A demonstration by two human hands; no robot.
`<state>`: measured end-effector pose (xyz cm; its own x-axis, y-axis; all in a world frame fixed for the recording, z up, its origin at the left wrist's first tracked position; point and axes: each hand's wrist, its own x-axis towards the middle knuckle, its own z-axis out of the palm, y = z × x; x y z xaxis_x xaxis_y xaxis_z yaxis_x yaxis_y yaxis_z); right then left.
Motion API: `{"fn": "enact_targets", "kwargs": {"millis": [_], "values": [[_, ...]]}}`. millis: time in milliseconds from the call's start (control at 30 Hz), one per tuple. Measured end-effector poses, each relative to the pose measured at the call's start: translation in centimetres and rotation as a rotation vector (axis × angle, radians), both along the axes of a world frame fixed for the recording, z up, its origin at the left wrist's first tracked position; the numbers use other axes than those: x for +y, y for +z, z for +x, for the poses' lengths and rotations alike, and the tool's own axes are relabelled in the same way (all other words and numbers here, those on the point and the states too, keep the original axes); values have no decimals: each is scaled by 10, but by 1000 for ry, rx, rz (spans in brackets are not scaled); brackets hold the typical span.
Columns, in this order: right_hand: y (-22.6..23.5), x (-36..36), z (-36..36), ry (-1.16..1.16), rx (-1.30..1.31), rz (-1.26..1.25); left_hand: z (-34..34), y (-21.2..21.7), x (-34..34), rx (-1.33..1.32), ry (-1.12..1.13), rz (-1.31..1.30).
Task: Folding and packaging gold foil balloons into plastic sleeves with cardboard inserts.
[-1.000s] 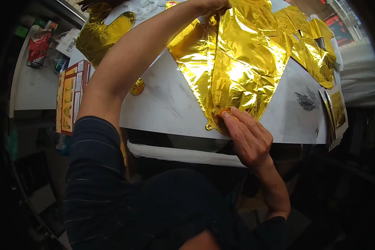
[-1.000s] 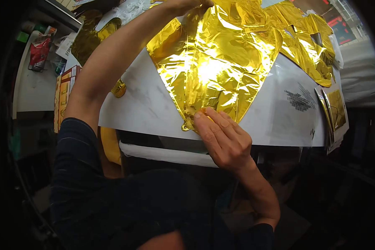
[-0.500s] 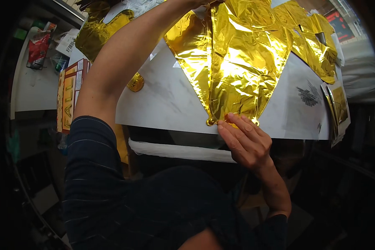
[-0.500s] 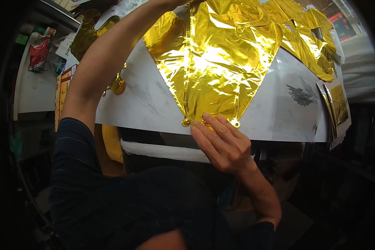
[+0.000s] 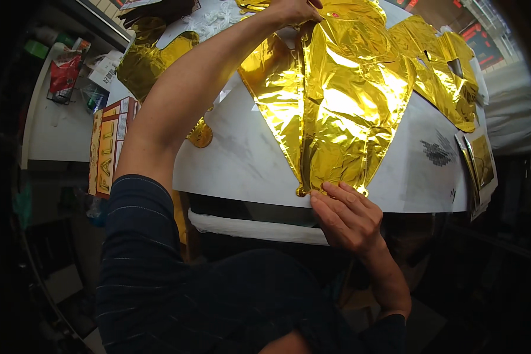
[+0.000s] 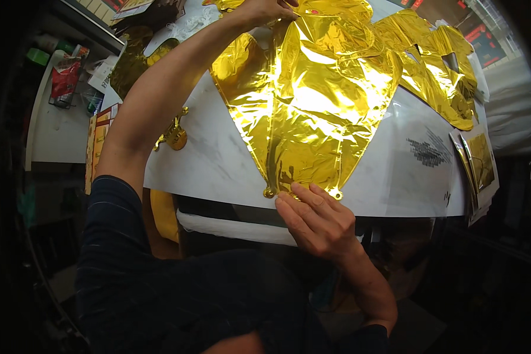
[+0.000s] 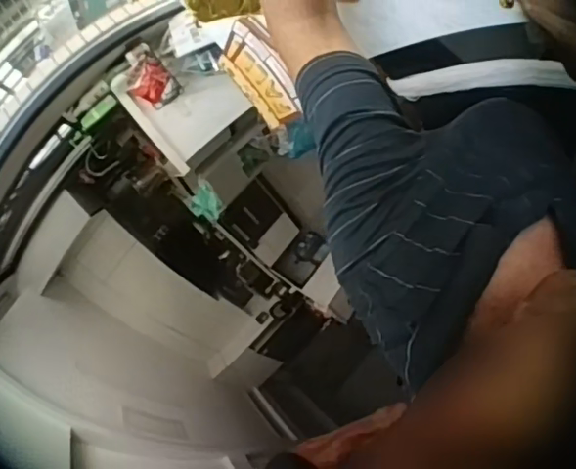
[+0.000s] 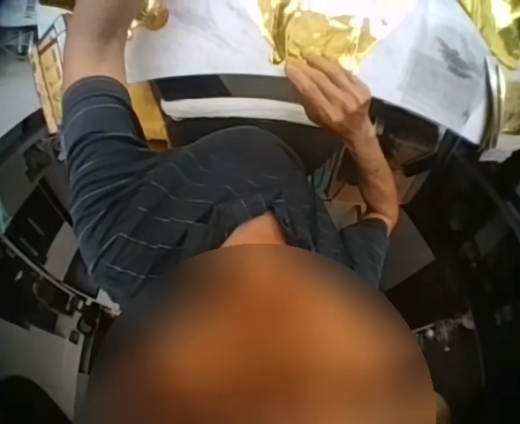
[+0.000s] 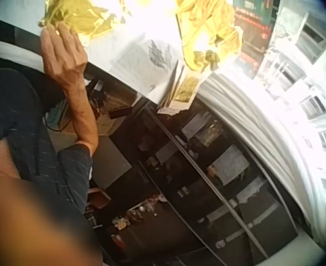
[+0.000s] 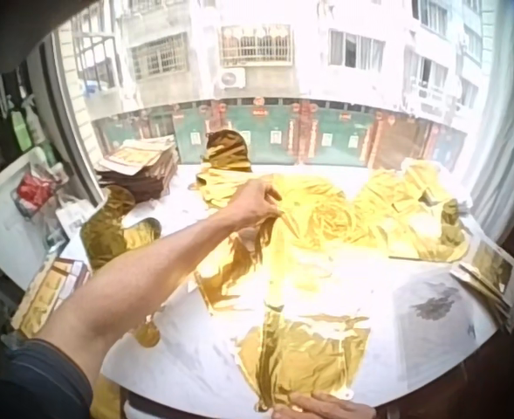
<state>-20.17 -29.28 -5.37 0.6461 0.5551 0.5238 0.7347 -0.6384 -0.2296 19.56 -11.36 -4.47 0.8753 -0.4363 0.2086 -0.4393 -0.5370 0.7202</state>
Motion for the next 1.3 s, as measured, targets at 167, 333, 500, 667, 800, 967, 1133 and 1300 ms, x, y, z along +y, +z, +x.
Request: {"fn": "enact_targets", "kwargs": {"millis": [167,333,500,667,800,967,1133,1300], "values": [[3,4,1,10,44,53,9,-10,11,-81,13,64],[4,2,0,-6,66,48,-18,1,6,-147,61,138],[3,3,0,3,74,64,-22,2,11,-63,73,148],[3,4,-1,-30,96,91,-36,5,9,-191,139,177],[0,2,2,-9,70,106,-65,8,21,-478,-95,229],[-2,2,2,-27,70,109,-146,4,36,-604,-348,336],[7,3,1,-23,105,87,-161,-6,43,-391,-445,525],[42,-11,22,-37,88,204,-161,-8,48,-429,-447,561]]}}
